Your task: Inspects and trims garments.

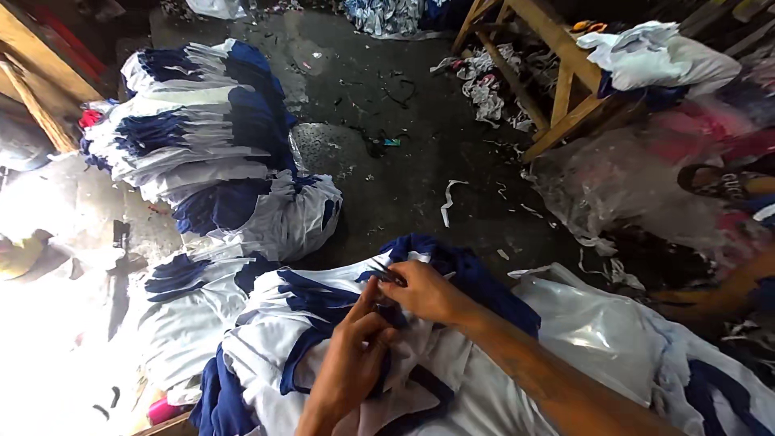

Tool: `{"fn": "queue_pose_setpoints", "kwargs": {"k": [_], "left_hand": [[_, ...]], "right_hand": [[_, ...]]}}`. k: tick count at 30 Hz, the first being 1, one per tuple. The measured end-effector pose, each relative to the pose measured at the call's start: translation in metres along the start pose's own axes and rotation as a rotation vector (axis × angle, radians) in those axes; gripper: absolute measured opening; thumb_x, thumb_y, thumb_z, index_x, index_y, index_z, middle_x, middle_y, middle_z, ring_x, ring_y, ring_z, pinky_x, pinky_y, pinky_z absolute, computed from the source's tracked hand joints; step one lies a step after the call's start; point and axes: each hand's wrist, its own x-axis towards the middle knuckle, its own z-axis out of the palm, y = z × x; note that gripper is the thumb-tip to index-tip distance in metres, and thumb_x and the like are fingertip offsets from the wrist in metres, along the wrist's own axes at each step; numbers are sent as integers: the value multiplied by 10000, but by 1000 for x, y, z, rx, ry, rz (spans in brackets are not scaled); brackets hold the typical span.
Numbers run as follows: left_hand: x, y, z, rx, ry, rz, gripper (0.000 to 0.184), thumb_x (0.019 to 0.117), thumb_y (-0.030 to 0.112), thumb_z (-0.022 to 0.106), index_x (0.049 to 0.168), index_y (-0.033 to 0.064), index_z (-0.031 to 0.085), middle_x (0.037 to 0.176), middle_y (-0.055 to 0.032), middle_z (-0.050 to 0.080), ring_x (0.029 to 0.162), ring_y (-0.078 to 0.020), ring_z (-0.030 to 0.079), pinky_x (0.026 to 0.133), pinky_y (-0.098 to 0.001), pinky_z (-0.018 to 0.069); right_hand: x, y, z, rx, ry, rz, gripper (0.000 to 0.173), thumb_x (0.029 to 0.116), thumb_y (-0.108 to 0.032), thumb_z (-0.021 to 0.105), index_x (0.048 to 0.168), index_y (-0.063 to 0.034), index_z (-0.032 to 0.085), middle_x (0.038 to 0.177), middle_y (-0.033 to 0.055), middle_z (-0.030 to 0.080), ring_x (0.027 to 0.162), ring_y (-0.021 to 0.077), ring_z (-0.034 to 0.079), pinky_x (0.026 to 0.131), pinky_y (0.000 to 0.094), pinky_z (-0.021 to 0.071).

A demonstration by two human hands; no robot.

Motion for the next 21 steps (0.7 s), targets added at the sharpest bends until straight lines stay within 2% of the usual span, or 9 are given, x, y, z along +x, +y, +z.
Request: {"fn": "queue_pose_setpoints", "kwargs": {"k": [2, 3, 5, 6, 8, 10, 11, 14, 21], "left_hand": [[4, 7, -22, 129, 210, 2, 217, 1007, 130, 589, 1078, -13, 737, 1203, -108, 737, 1065, -185, 732, 920, -371, 621], [8, 13, -31, 268, 368, -27, 260, 1004, 162, 607, 1170, -4, 719, 1221, -92, 730, 1055, -191, 730, 906, -385, 616], [20, 29, -42, 516, 401, -157, 580, 982, 278, 661, 1444, -42, 516, 1573, -227, 419, 1377, -425, 486, 1074, -616, 429], [26, 33, -40, 539, 341, -194, 712, 955, 309, 703, 1503, -55, 433, 1613, -273, 322, 1421, -500, 389, 1090, -684, 365], [35, 31, -19, 495, 239, -176, 587, 912, 292, 765, 1375, -22, 586, 1462, -232, 515, 1307, -409, 527, 1027, -582, 480], [38, 16, 10, 388, 287, -52, 153, 901, 140, 746, 1008, 32, 762, 1090, -96, 713, 972, -190, 692, 826, -351, 600], [38, 9, 18, 293, 324, -10, 59, 903, 79, 715, 902, 54, 769, 962, -33, 740, 851, -97, 706, 755, -265, 607], [36, 4, 18, 15, 291, -78, 127, 977, 59, 640, 937, 52, 761, 842, -5, 768, 758, -85, 742, 726, -279, 642], [29, -2, 8, -234, 251, -209, 186, 1042, 85, 541, 985, 8, 700, 907, -94, 760, 849, -199, 763, 825, -392, 656]], "right_hand": [[-1, 6, -1, 212, 53, -55, 226, 1004, -209, 655, 869, -27, 660, 652, 32, 528, 571, 109, 493, 546, 295, 427], [-4, 6, -3, 318, 55, -56, 201, 1006, -191, 650, 880, -34, 657, 651, 12, 522, 559, 78, 476, 531, 254, 410], [-8, 4, -6, 459, 44, -14, 159, 1008, -172, 652, 924, -38, 669, 654, -4, 523, 530, 50, 445, 502, 214, 378], [-9, 3, -7, 499, 34, 4, 145, 1008, -169, 652, 944, -41, 673, 653, -9, 517, 516, 43, 426, 491, 202, 364], [-9, 3, -7, 545, 22, 4, 124, 1010, -163, 650, 970, -48, 677, 653, -16, 524, 493, 30, 417, 470, 185, 371], [-9, 4, -5, 579, 34, -23, 108, 1011, -147, 642, 956, -59, 674, 655, -27, 542, 493, 18, 424, 472, 172, 375], [-9, 5, -4, 582, 51, -41, 113, 1009, -141, 643, 945, -56, 681, 655, -24, 552, 499, 20, 431, 479, 175, 377], [-10, 9, 1, 506, 109, -96, 149, 1008, -162, 652, 918, -48, 684, 664, -9, 564, 540, 39, 477, 515, 198, 407], [-4, 10, 5, 378, 84, -95, 173, 1034, -215, 623, 978, -58, 670, 718, 15, 582, 593, 78, 522, 548, 238, 439]]}}
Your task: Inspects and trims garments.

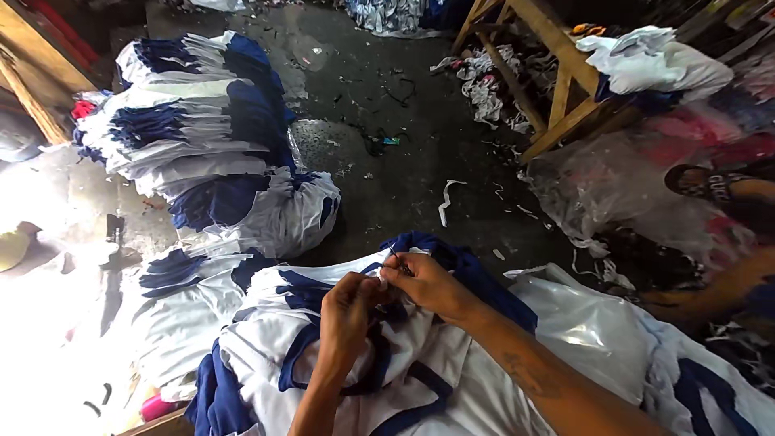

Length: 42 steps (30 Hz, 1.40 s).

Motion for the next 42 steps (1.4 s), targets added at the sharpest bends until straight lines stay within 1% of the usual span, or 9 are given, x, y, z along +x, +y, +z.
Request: {"fn": "queue_pose_setpoints", "kwargs": {"k": [6, 11, 15, 19, 24, 27, 31, 36, 42], "left_hand": [[0, 3, 1, -114, 29, -100, 238, 1081, 108, 452, 1002, -26, 632, 941, -139, 753, 874, -242, 765, 846, -411, 649], [8, 11, 5, 140, 9, -77, 321, 967, 95, 683, 1271, 24, 605, 893, -43, 747, 767, -155, 750, 748, -349, 655], [13, 14, 4, 100, 31, -95, 106, 998, 80, 646, 988, 34, 741, 806, -66, 756, 700, -168, 748, 709, -353, 659], [8, 8, 6, 38, 51, -85, 187, 1050, 66, 508, 978, 0, 667, 809, -93, 741, 730, -197, 758, 738, -384, 665], [-1, 8, 7, -87, 82, -78, 258, 1089, 88, 353, 1018, -24, 574, 866, -121, 746, 810, -220, 768, 805, -395, 657], [-4, 10, 8, -112, 92, -73, 245, 1093, 102, 343, 1025, -6, 552, 881, -102, 740, 823, -198, 760, 820, -382, 646], [-3, 13, 11, -108, 105, -90, 222, 1090, 94, 377, 1017, -1, 563, 886, -92, 726, 820, -175, 749, 816, -360, 643], [-3, 9, 4, -86, 37, -53, 238, 1086, 86, 357, 1019, -14, 562, 938, -126, 749, 862, -213, 764, 848, -390, 644], [-1, 12, -9, 19, -76, -60, 256, 1090, 92, 371, 1050, -29, 593, 953, -106, 747, 885, -194, 762, 859, -381, 648]], "right_hand": [[1, -4, -11, 43, -118, 58, 134, 1038, -161, 596, 1052, -48, 665, 685, 7, 522, 509, 63, 430, 483, 214, 387], [-5, 0, -11, 28, -101, -5, 132, 994, -80, 605, 1072, -49, 707, 709, 6, 574, 560, 63, 484, 527, 229, 427], [-10, 2, -8, -26, -83, -75, 153, 969, -65, 607, 1065, -43, 725, 674, -23, 555, 563, 31, 481, 544, 207, 429], [-13, 9, 1, -183, -2, -166, 161, 990, -177, 622, 1052, -47, 695, 707, 8, 575, 590, 64, 518, 577, 249, 462], [-18, -12, -16, -605, 90, -356, 553, 1019, -514, 535, 1333, -61, 577, 1027, 63, 691, 838, 185, 689, 702, 416, 588], [-21, -23, -22, -957, 145, -615, 386, 971, -450, 614, 1141, -120, 720, 930, 31, 677, 682, 169, 669, 521, 366, 549], [-17, -24, -18, -1109, 129, -733, 268, 896, -373, 733, 1023, -138, 758, 823, 12, 654, 686, 178, 663, 523, 348, 534], [-11, -12, -7, -966, 169, -622, 128, 886, -268, 756, 928, -151, 784, 774, -1, 672, 653, 169, 670, 517, 378, 542], [9, -17, -11, -549, -122, -96, 419, 952, -347, 735, 1270, -86, 654, 928, 102, 685, 826, 252, 670, 762, 507, 570]]}}
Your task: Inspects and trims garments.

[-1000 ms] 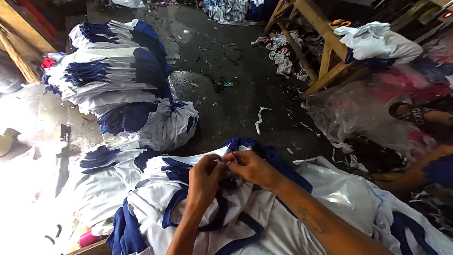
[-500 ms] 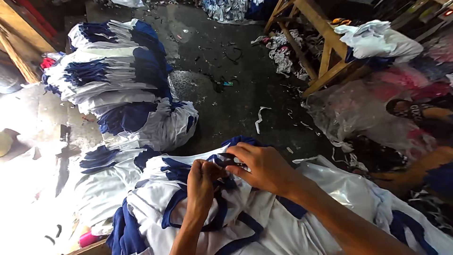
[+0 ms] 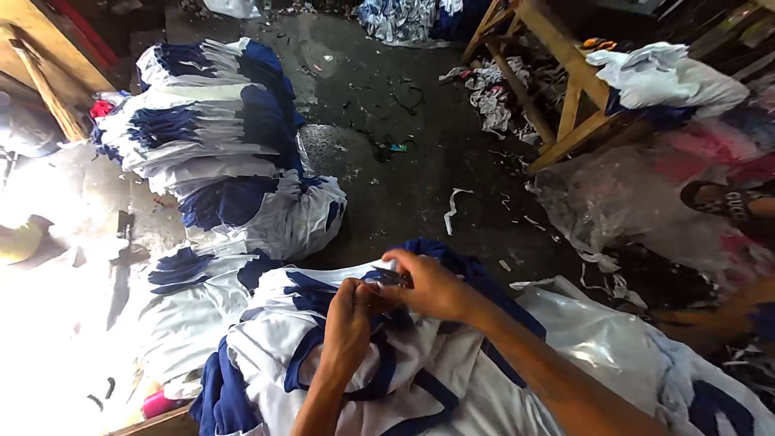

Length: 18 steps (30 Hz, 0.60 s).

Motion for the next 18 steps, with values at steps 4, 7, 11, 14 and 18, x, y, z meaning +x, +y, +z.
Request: {"fn": "queue_pose_setpoints", "kwargs": {"k": [4, 7, 11, 14, 18], "left_hand": [[4, 21, -83, 332, 194, 185, 271, 1051, 164, 457, 1097, -23, 649, 1042, -102, 754, 943, -198, 744, 879, -414, 621], [7, 47, -96, 889, 401, -18, 594, 1055, 200, 552, 1533, -85, 345, 1507, -279, 473, 1376, -425, 491, 1108, -664, 362], [10, 8, -65, 1245, -92, -72, 577, 1034, 511, 504, 1470, 138, 568, 1523, -147, 530, 1452, -391, 428, 1203, -656, 241], [37, 2, -167, 1287, -77, -508, 465, 1036, 520, 520, 1304, 192, 711, 1409, -160, 617, 1424, -474, 411, 1148, -781, 131], [30, 20, -221, 1239, 164, -557, 509, 1054, 401, 541, 1419, 49, 592, 1405, -277, 575, 1347, -505, 486, 1098, -749, 292]], "right_hand": [[-4, -1, 14, -146, -60, 53, 321, 1015, -381, 626, 1155, -108, 722, 943, 128, 722, 916, 311, 697, 819, 568, 536], [-15, 8, 30, -156, 141, -54, 297, 979, -347, 667, 1075, -79, 750, 862, 120, 723, 812, 300, 701, 753, 543, 553], [-18, 19, 47, -211, 378, -263, 228, 872, -264, 727, 994, -78, 779, 779, 83, 723, 663, 264, 696, 603, 517, 577], [-30, 18, 54, -299, 436, -293, 210, 799, -212, 726, 965, -92, 770, 769, 70, 724, 618, 262, 698, 527, 504, 558], [-29, 23, 54, -338, 534, -268, 241, 755, -259, 716, 929, -99, 766, 738, 58, 710, 573, 247, 676, 480, 483, 533]]}}
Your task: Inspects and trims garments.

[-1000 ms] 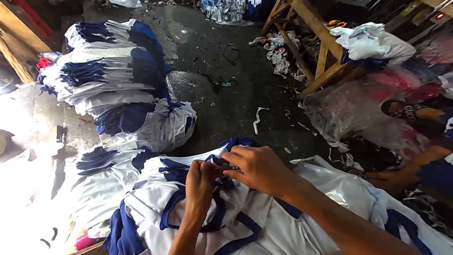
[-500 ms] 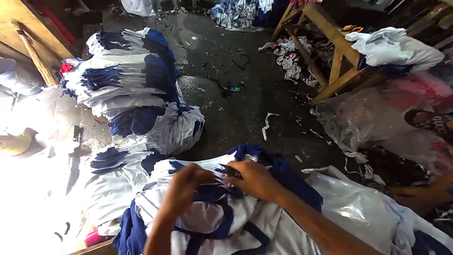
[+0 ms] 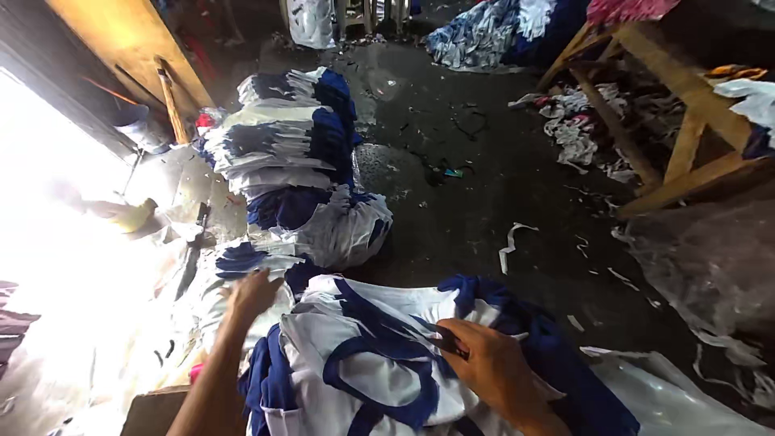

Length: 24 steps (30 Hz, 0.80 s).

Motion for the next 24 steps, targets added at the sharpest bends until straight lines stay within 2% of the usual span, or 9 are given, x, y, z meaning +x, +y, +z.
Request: {"fn": "queue_pose_setpoints", "kwargs": {"k": [2, 3, 5, 8, 10, 14, 18, 21, 24], "left_hand": [[-22, 30, 19, -201, 2, 259, 401, 1071, 294, 530, 1359, 31, 623, 1353, -212, 629, 1272, -386, 592, 1086, -608, 438], [-20, 36, 32, -266, -107, 374, 409, 1081, 314, 499, 1379, 60, 619, 1429, -175, 589, 1340, -342, 547, 1139, -560, 405], [-6, 19, 45, -232, -290, 346, 480, 1086, 374, 471, 1495, 132, 538, 1605, -154, 414, 1498, -360, 353, 1221, -593, 239], [9, -34, 41, -74, 32, -134, 371, 1013, 260, 599, 1244, -17, 682, 1352, -323, 582, 1366, -537, 436, 1114, -771, 232], [7, -47, 29, -113, 118, -232, 378, 1051, 235, 531, 1289, -35, 648, 1334, -317, 597, 1324, -506, 499, 1085, -709, 337], [3, -20, 29, -414, 66, 126, 387, 1044, 197, 593, 1378, 2, 596, 1325, -233, 629, 1175, -376, 646, 1021, -544, 511], [15, 27, 38, -321, -132, 453, 274, 1002, 131, 644, 1232, -10, 694, 1172, -191, 687, 1049, -302, 673, 968, -483, 529], [17, 27, 31, -307, -38, 422, 226, 1046, 126, 567, 1036, -24, 736, 872, -150, 726, 789, -246, 703, 824, -464, 570], [10, 11, 12, -311, 26, 273, 288, 1093, 134, 462, 1127, -47, 685, 903, -185, 710, 765, -284, 708, 796, -490, 592]], "right_hand": [[4, -3, 4, -2, -19, 7, 241, 771, -266, 720, 931, -91, 764, 748, 69, 716, 589, 268, 688, 495, 505, 540], [8, -4, 6, 0, -29, -5, 245, 777, -267, 717, 936, -87, 764, 751, 75, 717, 595, 275, 692, 499, 512, 541], [8, -3, 5, 25, -57, -44, 257, 789, -258, 727, 970, -80, 770, 776, 86, 727, 611, 282, 700, 514, 519, 552], [6, 1, 5, 24, -31, -88, 273, 773, -279, 700, 967, -100, 770, 780, 63, 728, 596, 247, 692, 488, 480, 543], [7, 1, 6, 9, -9, -72, 283, 770, -282, 694, 965, -92, 772, 789, 69, 735, 600, 257, 699, 484, 486, 540], [8, -2, 10, -19, -26, -46, 288, 782, -288, 703, 978, -90, 774, 797, 81, 740, 618, 277, 709, 500, 513, 547], [9, 0, 10, -25, -15, -79, 286, 780, -284, 716, 985, -94, 773, 819, 72, 746, 624, 256, 710, 503, 486, 556], [8, 1, 10, -48, -8, -60, 339, 783, -282, 724, 1050, -81, 775, 844, 80, 757, 635, 264, 718, 518, 488, 564], [8, 4, 7, -67, -23, -23, 352, 790, -281, 725, 1078, -83, 771, 815, 82, 748, 622, 270, 711, 518, 497, 560]]}}
